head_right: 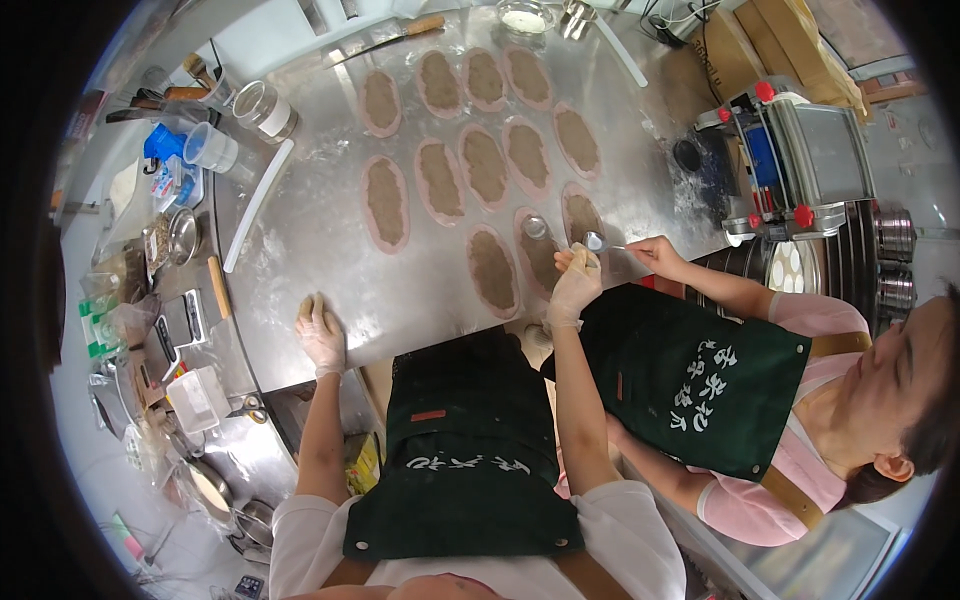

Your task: The person adds bean paste to flattened dough on a stainless steel table using a spoon, reaches for a storage container, and then handles a plastic lid.

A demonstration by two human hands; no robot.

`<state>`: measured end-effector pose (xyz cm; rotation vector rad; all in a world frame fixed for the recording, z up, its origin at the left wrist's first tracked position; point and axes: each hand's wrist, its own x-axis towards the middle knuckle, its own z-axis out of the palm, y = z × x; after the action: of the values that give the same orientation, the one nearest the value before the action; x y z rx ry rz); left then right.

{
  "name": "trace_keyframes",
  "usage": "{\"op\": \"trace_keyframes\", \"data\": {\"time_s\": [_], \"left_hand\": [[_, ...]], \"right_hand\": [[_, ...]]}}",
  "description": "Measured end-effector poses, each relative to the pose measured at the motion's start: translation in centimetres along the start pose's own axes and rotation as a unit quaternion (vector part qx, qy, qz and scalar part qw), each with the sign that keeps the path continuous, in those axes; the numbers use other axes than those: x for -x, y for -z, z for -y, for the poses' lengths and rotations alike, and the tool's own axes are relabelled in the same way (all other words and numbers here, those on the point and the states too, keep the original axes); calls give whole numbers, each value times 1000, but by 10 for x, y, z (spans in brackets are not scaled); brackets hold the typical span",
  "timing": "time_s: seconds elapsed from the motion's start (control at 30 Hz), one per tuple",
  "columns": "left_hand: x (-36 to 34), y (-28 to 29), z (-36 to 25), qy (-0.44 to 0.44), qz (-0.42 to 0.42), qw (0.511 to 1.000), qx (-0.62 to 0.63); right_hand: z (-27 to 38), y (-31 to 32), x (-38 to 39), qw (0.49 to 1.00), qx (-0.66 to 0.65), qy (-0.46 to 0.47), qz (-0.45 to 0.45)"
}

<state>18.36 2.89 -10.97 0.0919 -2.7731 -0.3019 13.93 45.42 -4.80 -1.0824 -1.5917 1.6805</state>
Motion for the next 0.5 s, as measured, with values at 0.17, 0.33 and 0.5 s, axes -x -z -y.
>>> {"op": "trace_keyframes", "data": {"time_s": [0.17,0.33,0.5], "left_hand": [[-1,0,1,-10,-9,1000,9],[0,4,2,-1,-8,1000,16],[-6,3,-2,-9,1,1000,20]], "right_hand": [[-2,-2,-4,998,-64,-9,-5],[-10,21,0,997,-50,-45,-26],[-2,45,9,997,-25,-60,-42]]}}
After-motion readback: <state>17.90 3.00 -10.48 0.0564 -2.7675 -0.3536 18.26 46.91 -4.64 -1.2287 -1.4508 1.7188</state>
